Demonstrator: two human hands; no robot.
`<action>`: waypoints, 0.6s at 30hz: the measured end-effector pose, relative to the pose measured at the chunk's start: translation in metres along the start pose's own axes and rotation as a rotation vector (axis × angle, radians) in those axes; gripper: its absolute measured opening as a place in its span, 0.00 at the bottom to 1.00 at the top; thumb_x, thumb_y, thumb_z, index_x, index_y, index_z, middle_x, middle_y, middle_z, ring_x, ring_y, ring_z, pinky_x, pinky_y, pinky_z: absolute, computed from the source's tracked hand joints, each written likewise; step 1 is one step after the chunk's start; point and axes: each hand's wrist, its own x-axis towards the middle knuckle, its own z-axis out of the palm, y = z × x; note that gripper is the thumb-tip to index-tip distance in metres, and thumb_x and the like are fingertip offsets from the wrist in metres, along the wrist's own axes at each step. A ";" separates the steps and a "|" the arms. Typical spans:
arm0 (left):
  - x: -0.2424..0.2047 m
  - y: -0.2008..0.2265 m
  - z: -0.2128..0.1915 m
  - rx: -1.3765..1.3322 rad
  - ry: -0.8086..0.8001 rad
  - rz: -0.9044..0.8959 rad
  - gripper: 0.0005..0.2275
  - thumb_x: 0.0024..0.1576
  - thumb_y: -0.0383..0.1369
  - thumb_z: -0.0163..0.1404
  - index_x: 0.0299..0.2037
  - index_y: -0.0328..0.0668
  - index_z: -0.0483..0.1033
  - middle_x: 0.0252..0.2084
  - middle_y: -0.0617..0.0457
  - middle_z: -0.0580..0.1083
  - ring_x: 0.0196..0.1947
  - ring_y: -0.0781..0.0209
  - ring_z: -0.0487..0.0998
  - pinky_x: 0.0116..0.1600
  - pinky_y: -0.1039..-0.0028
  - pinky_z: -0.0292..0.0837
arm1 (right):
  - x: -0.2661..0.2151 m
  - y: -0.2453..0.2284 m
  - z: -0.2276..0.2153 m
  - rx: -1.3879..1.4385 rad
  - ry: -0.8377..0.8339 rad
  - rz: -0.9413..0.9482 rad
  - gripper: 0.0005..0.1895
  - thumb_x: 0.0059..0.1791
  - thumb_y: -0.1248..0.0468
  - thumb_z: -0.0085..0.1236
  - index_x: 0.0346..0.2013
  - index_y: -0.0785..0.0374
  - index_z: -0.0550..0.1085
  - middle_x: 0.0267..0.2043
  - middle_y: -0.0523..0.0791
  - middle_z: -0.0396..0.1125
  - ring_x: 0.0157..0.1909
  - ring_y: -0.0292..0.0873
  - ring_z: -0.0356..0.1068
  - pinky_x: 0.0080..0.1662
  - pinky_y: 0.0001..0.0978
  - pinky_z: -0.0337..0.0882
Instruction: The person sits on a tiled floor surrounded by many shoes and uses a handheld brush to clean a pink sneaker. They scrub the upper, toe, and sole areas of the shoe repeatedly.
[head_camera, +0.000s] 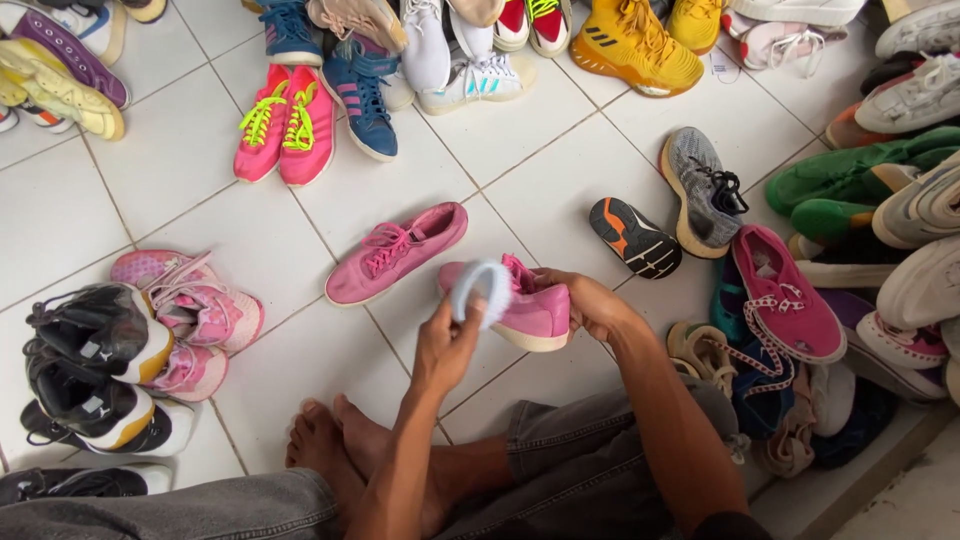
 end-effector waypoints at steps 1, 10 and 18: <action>-0.002 0.000 -0.004 0.004 -0.002 0.002 0.27 0.59 0.49 0.47 0.62 0.36 0.69 0.46 0.30 0.77 0.47 0.36 0.80 0.54 0.52 0.76 | -0.027 -0.017 0.019 0.004 0.001 -0.002 0.29 0.47 0.48 0.56 0.59 0.58 0.72 0.27 0.51 0.74 0.18 0.47 0.74 0.19 0.38 0.75; -0.020 0.041 0.006 0.051 -0.126 -0.013 0.28 0.58 0.49 0.47 0.67 0.48 0.61 0.47 0.29 0.76 0.50 0.35 0.80 0.54 0.53 0.78 | -0.090 -0.023 0.045 -0.014 -0.010 -0.242 0.51 0.44 0.26 0.41 0.72 0.54 0.60 0.37 0.60 0.71 0.28 0.52 0.78 0.24 0.39 0.80; -0.032 0.063 0.015 -0.019 -0.024 0.237 0.32 0.57 0.41 0.50 0.72 0.44 0.54 0.59 0.25 0.69 0.60 0.27 0.70 0.60 0.48 0.69 | -0.047 -0.006 0.037 -0.219 0.185 -0.320 0.36 0.50 0.42 0.55 0.67 0.55 0.67 0.33 0.62 0.70 0.26 0.52 0.77 0.26 0.38 0.81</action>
